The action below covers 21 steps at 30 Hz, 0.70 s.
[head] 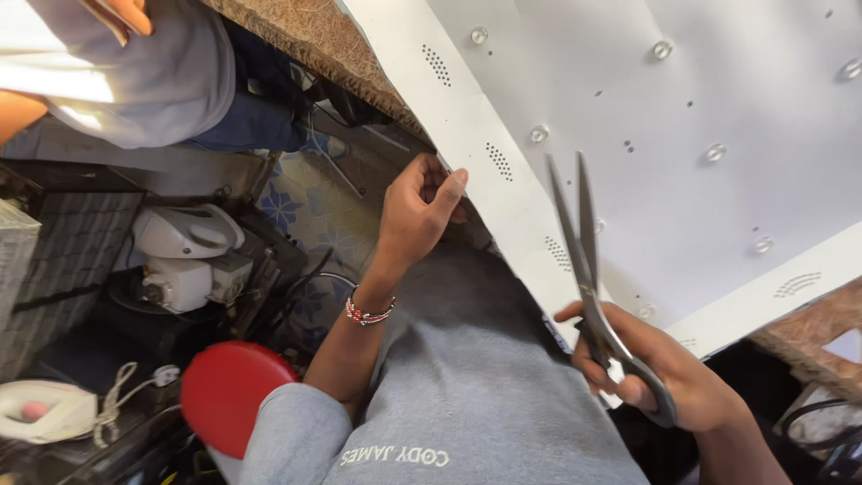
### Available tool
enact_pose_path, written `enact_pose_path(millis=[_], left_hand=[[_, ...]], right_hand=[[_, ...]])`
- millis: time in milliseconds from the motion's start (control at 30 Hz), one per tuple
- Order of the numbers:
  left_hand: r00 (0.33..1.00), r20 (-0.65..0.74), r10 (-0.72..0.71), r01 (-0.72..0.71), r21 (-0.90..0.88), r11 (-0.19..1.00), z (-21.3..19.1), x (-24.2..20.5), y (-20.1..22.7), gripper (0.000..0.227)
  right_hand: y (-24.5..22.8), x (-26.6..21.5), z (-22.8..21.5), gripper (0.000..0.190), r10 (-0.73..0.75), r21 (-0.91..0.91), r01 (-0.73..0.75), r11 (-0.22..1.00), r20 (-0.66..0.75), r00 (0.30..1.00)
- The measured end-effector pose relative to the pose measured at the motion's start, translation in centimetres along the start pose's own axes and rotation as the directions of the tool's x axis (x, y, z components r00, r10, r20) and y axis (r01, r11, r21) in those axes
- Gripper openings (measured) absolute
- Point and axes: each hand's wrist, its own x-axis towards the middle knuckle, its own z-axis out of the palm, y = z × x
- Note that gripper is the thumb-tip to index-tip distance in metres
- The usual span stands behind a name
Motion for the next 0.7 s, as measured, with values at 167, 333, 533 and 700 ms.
enact_pose_path(millis=[167, 333, 533, 700], left_hand=[[0.999, -0.048, 0.004, 0.000, 0.083, 0.997, 0.5, -0.4, 0.8, 0.022], [0.998, -0.063, 0.023, -0.011, 0.172, 0.985, 0.0, 0.0, 0.0, 0.036], [0.999, 0.033, 0.025, -0.031, 0.174, 0.984, -1.2, 0.8, -0.2, 0.028], [0.982, 0.185, -0.047, 0.012, 0.183, 0.983, -2.5, 1.2, 1.3, 0.033]], right_hand=[[-1.3, 1.8, -0.9, 0.097, 0.009, -0.011, -0.008, 1.000, 0.161, 0.987], [-1.5, 3.3, -0.9, 0.078, -0.189, 0.091, 0.171, 0.981, 0.253, 0.949], [-1.2, 5.1, 1.1, 0.084, -0.253, 0.136, 0.235, 0.963, 0.140, 0.957], [-0.5, 6.7, 2.5, 0.079, -0.322, 0.161, 0.318, 0.934, 0.002, 0.947]])
